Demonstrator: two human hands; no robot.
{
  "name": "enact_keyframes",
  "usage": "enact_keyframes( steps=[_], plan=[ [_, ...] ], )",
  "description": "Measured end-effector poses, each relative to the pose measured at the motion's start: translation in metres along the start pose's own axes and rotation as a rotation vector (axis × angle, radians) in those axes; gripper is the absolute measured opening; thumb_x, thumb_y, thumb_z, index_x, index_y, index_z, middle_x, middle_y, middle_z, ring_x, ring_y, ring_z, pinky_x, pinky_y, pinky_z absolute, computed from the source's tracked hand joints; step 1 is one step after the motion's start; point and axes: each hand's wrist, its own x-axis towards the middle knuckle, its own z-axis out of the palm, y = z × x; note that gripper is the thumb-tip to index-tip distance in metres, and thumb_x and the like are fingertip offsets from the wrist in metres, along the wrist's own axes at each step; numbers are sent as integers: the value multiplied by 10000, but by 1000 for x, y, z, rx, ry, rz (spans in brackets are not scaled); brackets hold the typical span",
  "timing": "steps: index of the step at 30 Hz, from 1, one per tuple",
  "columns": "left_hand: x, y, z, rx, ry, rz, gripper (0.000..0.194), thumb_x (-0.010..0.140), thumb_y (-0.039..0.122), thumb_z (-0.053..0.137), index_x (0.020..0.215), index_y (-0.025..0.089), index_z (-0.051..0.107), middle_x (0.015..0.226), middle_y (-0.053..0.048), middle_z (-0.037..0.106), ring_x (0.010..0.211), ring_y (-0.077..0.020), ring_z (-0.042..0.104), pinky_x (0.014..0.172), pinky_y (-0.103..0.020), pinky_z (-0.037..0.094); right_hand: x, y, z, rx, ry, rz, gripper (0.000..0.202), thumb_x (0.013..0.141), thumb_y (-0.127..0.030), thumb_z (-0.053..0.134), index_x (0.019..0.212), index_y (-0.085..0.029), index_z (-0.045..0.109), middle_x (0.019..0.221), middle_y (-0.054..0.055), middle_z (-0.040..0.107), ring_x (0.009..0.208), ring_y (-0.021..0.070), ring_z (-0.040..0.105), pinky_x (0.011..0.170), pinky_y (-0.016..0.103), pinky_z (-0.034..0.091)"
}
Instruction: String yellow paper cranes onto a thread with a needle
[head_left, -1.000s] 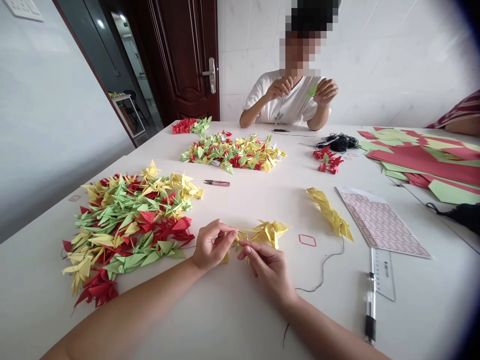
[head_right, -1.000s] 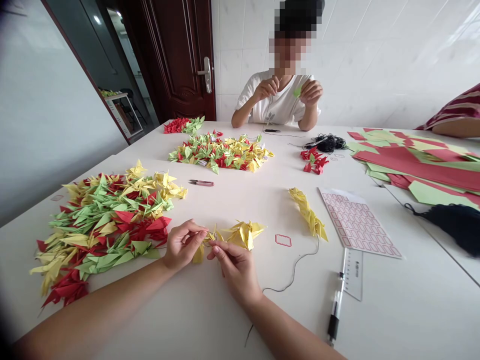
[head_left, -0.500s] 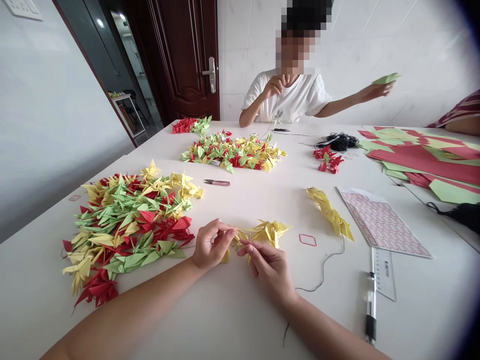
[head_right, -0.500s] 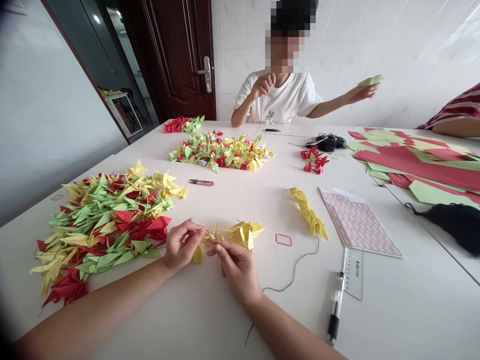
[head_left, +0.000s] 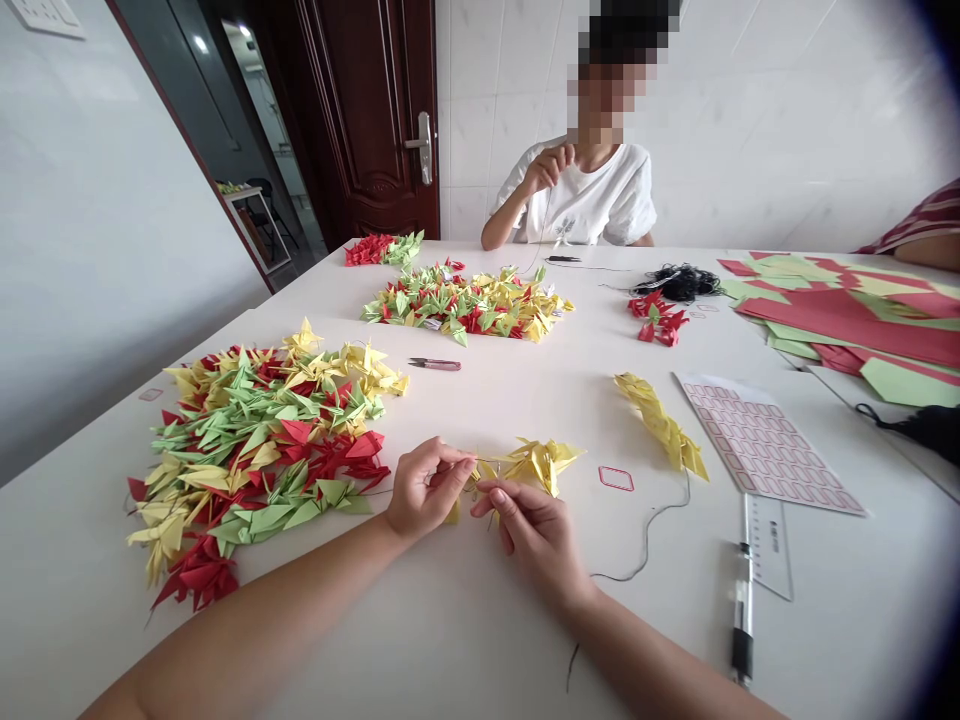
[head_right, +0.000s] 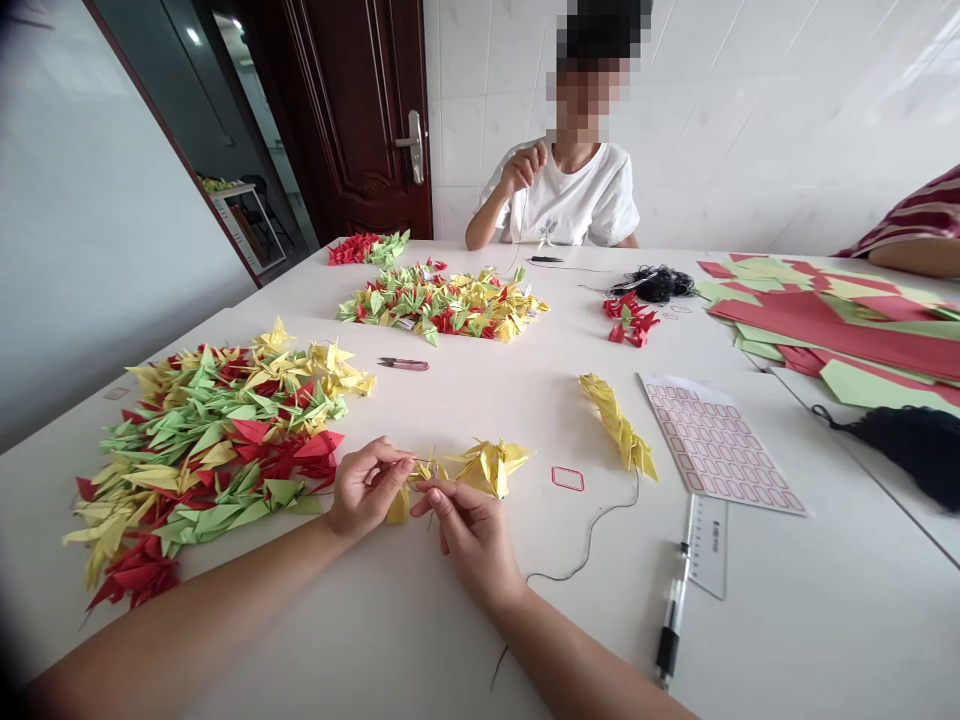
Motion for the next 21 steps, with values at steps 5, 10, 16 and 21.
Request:
enact_keyframes(
  steps=[5,10,16,21],
  plan=[
    [0,0,0,5,-5,16,115,850,217,570,770,156,625,574,36,480,460,-65,418,444,-194,347,0,1,0,2,8,-11,367,853,-487,548,924,-172,721,675,50,690,366,63,407,375,218,386],
    [0,0,0,-4,-12,30,92,843,198,578,779,156,629,582,36,488,460,-64,417,450,-192,352,0,0,0,8,14,-5,339,856,-462,557,926,-175,723,672,46,688,365,57,405,372,208,379],
    [0,0,0,24,-10,45,102,848,211,573,784,157,631,571,39,485,456,-61,410,444,-189,353,1,1,0,-11,0,-15,377,852,-494,549,920,-170,729,662,51,687,355,60,405,359,212,379],
    [0,0,0,19,-5,42,105,852,215,569,782,160,624,576,37,486,453,-59,402,442,-189,348,1,0,0,-21,15,-14,359,854,-481,552,927,-177,727,663,48,691,358,63,411,365,214,390]
  ],
)
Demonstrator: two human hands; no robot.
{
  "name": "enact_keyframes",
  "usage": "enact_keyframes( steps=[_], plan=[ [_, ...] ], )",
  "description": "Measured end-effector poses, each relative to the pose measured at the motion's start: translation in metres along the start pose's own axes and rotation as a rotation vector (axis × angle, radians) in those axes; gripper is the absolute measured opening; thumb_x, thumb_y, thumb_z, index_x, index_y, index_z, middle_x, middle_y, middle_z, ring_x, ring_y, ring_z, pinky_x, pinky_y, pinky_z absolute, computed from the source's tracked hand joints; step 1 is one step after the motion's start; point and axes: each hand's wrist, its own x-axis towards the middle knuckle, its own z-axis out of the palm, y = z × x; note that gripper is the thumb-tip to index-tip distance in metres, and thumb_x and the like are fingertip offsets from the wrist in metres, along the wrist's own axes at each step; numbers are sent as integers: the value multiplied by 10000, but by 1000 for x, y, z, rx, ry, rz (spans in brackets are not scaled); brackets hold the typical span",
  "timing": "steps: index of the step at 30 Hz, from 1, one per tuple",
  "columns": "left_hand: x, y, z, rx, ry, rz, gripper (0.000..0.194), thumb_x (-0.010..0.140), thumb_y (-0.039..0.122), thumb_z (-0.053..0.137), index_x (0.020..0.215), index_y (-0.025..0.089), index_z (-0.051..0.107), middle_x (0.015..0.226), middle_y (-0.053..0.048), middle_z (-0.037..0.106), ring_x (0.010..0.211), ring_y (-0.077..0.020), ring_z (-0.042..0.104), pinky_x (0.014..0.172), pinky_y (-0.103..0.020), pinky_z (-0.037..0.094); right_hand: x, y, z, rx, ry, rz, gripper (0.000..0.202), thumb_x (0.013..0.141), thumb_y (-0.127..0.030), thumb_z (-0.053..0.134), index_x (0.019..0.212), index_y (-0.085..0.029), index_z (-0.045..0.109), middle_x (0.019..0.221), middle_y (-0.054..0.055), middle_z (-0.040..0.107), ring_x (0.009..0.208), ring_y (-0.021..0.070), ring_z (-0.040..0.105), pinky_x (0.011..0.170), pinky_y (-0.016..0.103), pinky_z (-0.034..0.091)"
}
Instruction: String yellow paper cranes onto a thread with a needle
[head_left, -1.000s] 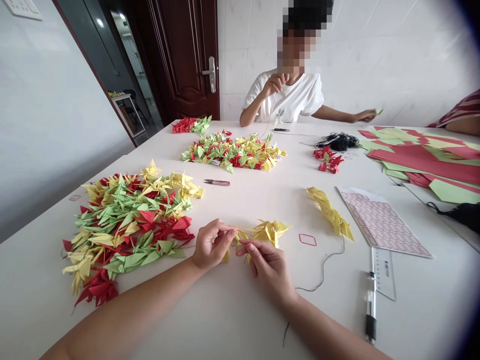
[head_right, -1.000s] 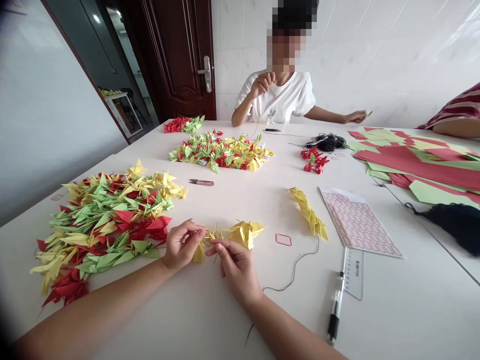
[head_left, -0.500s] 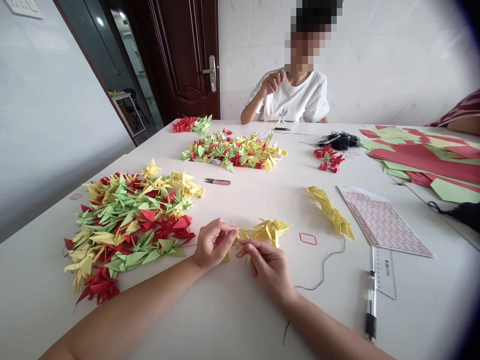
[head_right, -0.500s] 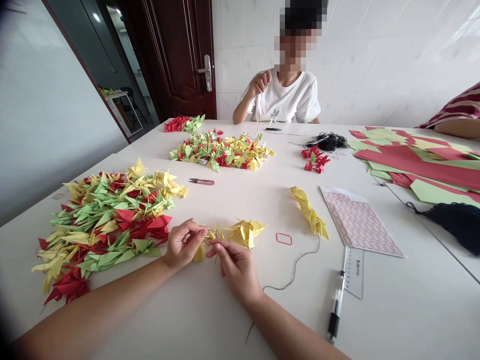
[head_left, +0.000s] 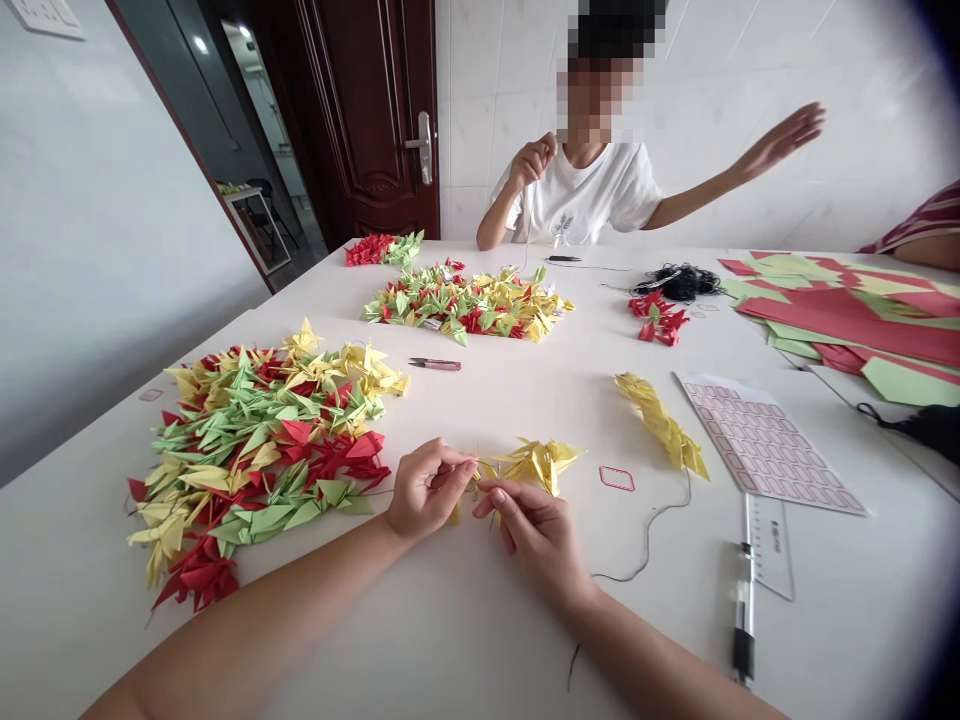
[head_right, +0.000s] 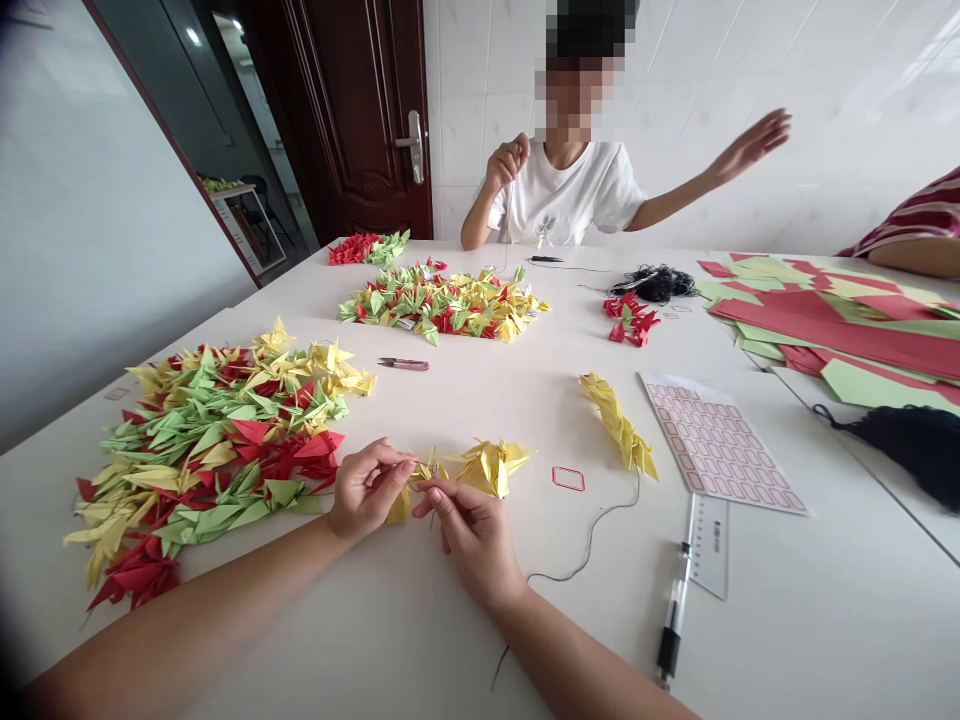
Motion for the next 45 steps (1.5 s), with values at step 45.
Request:
enact_keyframes(
  steps=[45],
  plan=[
    [2,1,1,31,-18,44,90,833,166,587,746,155,608,561,49,471,459,-51,396,441,-174,345,-1,1,0,34,-69,19,291,863,-424,559,903,-184,717,664,23,660,386,60,408,391,209,371]
  ],
)
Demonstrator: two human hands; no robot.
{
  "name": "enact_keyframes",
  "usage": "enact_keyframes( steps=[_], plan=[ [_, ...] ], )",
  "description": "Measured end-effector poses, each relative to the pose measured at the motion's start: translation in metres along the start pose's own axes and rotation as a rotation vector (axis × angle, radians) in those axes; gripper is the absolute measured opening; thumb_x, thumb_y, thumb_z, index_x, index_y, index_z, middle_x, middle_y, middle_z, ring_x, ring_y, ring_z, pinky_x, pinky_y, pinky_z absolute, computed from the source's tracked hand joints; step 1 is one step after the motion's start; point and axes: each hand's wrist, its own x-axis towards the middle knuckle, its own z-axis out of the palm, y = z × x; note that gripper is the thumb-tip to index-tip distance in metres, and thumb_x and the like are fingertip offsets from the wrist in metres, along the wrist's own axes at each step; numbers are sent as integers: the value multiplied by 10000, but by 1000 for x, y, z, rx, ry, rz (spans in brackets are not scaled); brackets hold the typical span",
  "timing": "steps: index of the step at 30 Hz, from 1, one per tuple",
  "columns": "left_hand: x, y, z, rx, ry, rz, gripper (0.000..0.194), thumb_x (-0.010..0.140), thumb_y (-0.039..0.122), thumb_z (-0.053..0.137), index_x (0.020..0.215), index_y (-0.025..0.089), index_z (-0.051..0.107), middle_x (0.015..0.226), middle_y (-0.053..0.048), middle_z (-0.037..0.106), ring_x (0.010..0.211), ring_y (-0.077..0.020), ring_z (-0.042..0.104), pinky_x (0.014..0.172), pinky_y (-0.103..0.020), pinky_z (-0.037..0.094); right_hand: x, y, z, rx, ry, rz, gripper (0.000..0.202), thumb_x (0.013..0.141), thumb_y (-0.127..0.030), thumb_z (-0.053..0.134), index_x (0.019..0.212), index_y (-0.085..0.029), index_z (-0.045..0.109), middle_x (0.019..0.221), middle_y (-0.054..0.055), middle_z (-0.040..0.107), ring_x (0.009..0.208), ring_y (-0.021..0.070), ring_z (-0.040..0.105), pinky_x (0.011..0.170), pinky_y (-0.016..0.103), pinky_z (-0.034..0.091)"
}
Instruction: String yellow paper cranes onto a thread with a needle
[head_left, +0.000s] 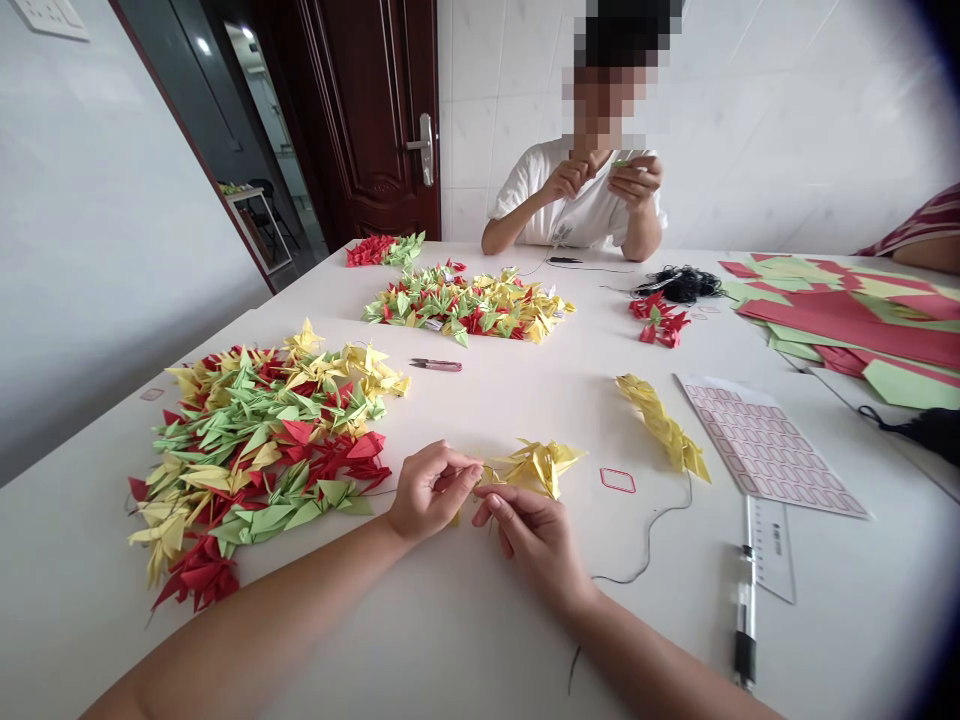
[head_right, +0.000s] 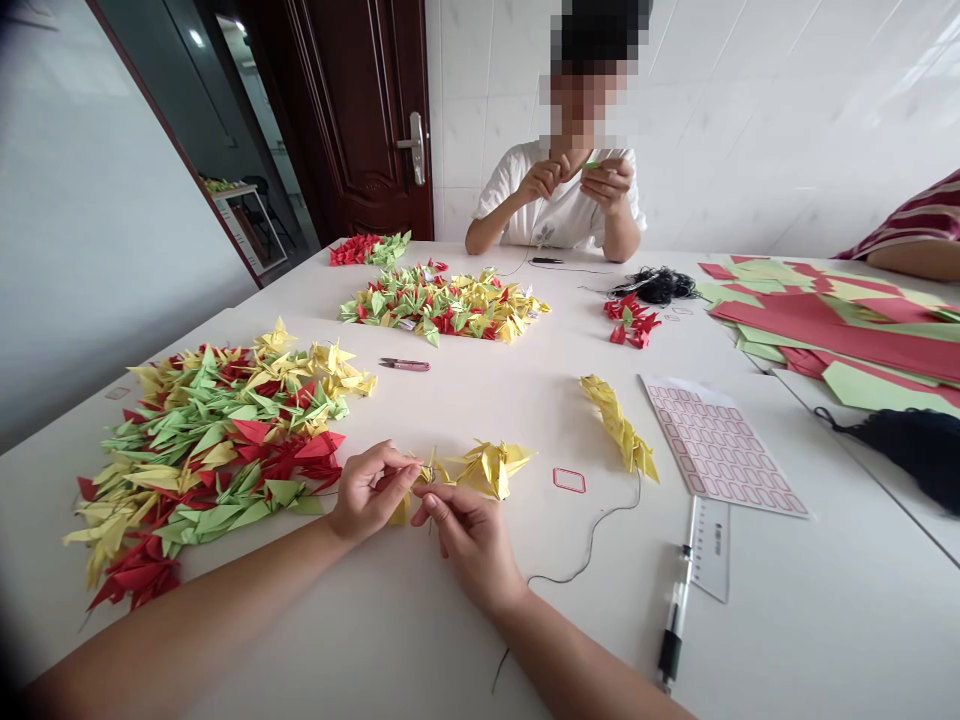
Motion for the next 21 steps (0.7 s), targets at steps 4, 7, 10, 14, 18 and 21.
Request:
enact_keyframes(
  steps=[4,7,10,14,18,21],
  plan=[
    [1,2,0,7,-1,30,76,830,152,591,760,154,620,562,49,477,459,-47,396,436,-164,343,1,0,0,-8,-8,-5,275,871,-405,553,925,-194,721,668,20,661,389,57,407,397,207,374],
    [1,2,0,-4,-11,45,65,826,146,597,771,157,628,570,44,496,457,-46,395,434,-161,345,1,1,0,-20,-18,-13,261,877,-389,550,932,-205,728,674,19,665,396,55,409,401,204,377],
    [1,3,0,-39,-35,49,56,821,145,607,776,157,637,578,35,517,468,-48,407,439,-159,351,0,1,0,-30,-1,-40,242,859,-376,577,913,-205,739,672,27,677,398,59,416,396,206,383],
    [1,3,1,-92,-57,15,67,830,163,598,791,155,652,585,30,520,469,-49,412,441,-162,348,0,-1,0,-43,87,-104,184,815,-328,635,896,-212,753,654,29,692,413,74,452,385,208,386],
    [0,1,1,-149,-58,-78,106,851,209,575,798,149,644,585,27,519,458,-50,389,438,-175,338,0,-1,0,-30,124,-171,138,793,-259,655,878,-227,758,646,25,707,469,102,544,413,213,423],
    [0,-1,1,-214,-83,-189,168,859,284,573,784,144,629,564,24,511,460,-61,389,435,-188,329,-1,0,-1,-59,163,-207,126,783,-224,660,861,-224,760,652,31,712,524,123,596,466,230,469]
  ],
)
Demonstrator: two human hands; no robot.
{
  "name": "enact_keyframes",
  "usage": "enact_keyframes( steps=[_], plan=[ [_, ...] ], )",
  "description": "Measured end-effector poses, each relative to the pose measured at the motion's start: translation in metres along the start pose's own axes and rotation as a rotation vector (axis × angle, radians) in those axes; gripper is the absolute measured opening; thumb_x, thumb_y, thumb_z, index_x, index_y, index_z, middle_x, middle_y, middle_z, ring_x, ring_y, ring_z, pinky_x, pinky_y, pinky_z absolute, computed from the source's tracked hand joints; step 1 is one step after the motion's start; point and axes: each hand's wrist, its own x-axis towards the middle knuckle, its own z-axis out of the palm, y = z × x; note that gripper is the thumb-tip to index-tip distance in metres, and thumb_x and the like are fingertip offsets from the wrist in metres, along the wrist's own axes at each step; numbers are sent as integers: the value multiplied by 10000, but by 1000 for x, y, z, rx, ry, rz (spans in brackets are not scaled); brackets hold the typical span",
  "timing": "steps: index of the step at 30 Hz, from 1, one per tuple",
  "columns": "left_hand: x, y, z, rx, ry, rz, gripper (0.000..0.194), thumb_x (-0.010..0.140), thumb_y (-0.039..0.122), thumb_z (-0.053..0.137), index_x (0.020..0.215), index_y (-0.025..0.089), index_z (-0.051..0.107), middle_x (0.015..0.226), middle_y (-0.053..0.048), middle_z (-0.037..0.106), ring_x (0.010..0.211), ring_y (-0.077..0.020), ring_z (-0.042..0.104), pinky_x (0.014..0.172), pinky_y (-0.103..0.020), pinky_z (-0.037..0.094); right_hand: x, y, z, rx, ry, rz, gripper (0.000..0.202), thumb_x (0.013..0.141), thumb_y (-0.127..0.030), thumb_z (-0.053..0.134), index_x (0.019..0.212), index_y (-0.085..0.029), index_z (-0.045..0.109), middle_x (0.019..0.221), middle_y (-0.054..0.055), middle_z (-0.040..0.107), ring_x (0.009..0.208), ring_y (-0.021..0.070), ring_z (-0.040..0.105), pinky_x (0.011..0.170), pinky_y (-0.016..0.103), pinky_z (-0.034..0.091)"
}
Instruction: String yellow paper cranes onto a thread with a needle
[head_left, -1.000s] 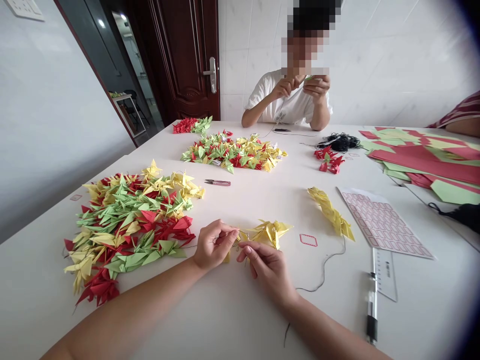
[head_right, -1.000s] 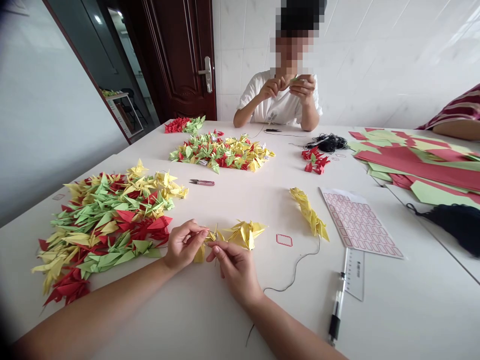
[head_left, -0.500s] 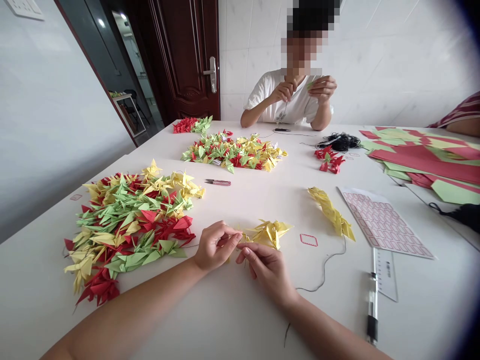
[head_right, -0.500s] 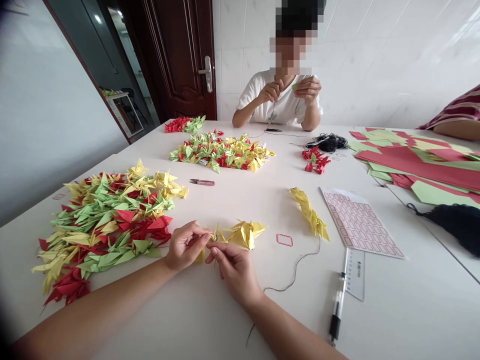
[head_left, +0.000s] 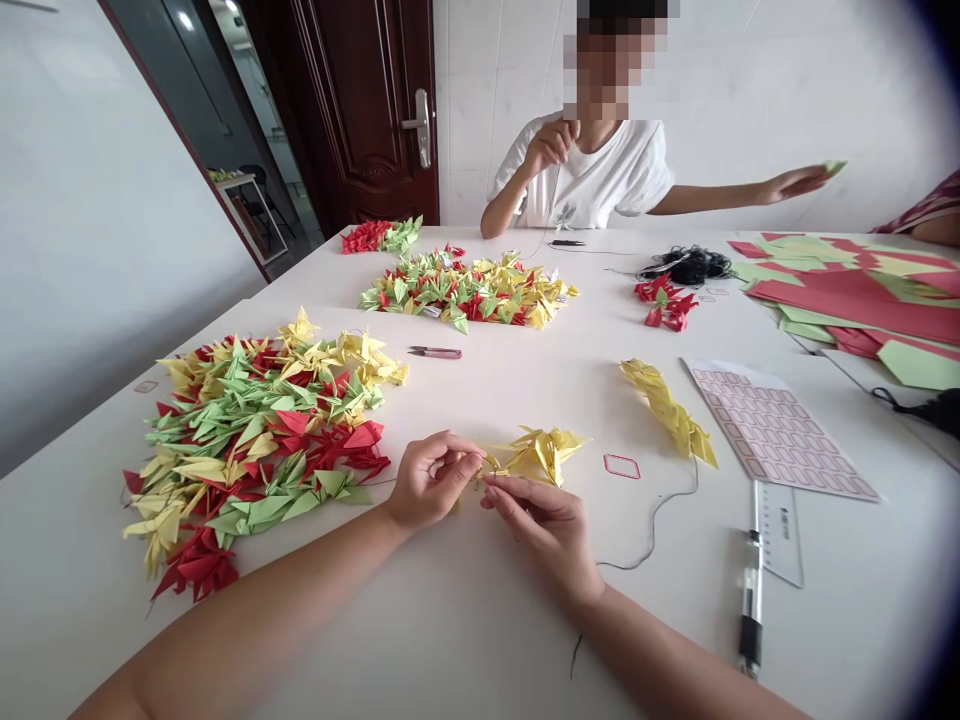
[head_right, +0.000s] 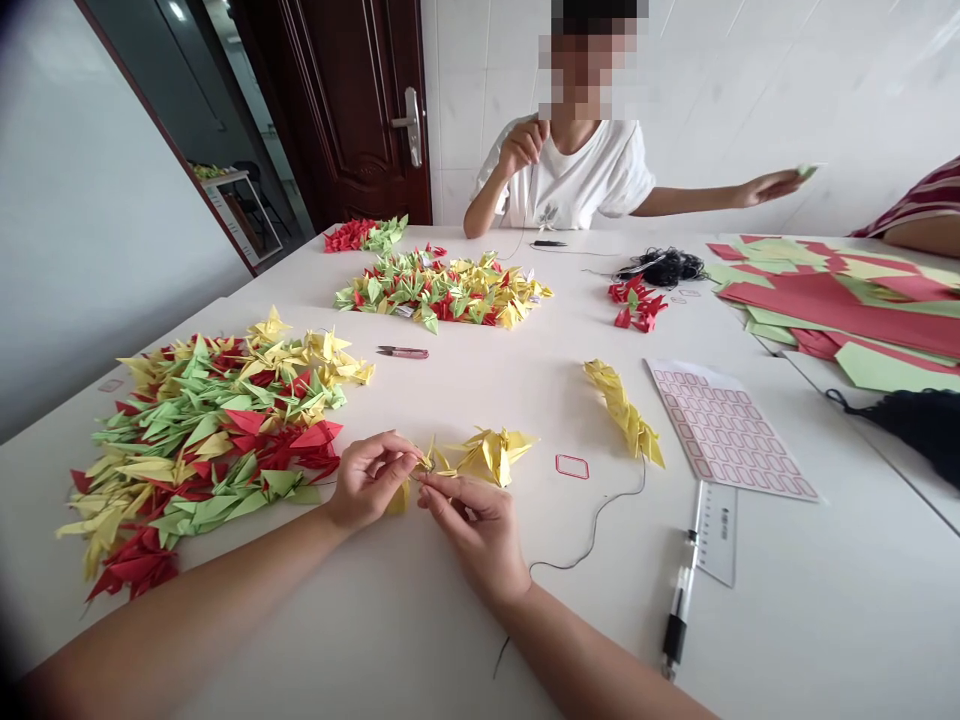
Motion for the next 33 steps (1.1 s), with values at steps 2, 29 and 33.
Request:
enact_keyframes(
  steps=[2,29,33],
  plan=[
    [0,-1,0,-70,-25,-73,214,859,337,571,772,147,617,551,22,508,469,-69,401,437,-193,331,-1,1,-1,-19,40,-14,114,780,-223,664,840,-220,760,638,29,705,518,124,595,469,235,474],
    [-6,-6,3,77,92,255,79,817,105,575,816,185,572,552,75,393,445,-50,335,443,-176,301,-3,4,0,-27,210,53,91,727,-255,723,798,-213,761,597,24,694,500,137,608,459,255,520],
    [-5,-5,3,85,92,251,87,810,105,582,786,185,561,550,76,377,442,-50,325,437,-178,287,-2,4,0,-50,206,49,89,721,-264,727,785,-213,762,586,24,691,477,133,582,455,269,513]
  ],
)
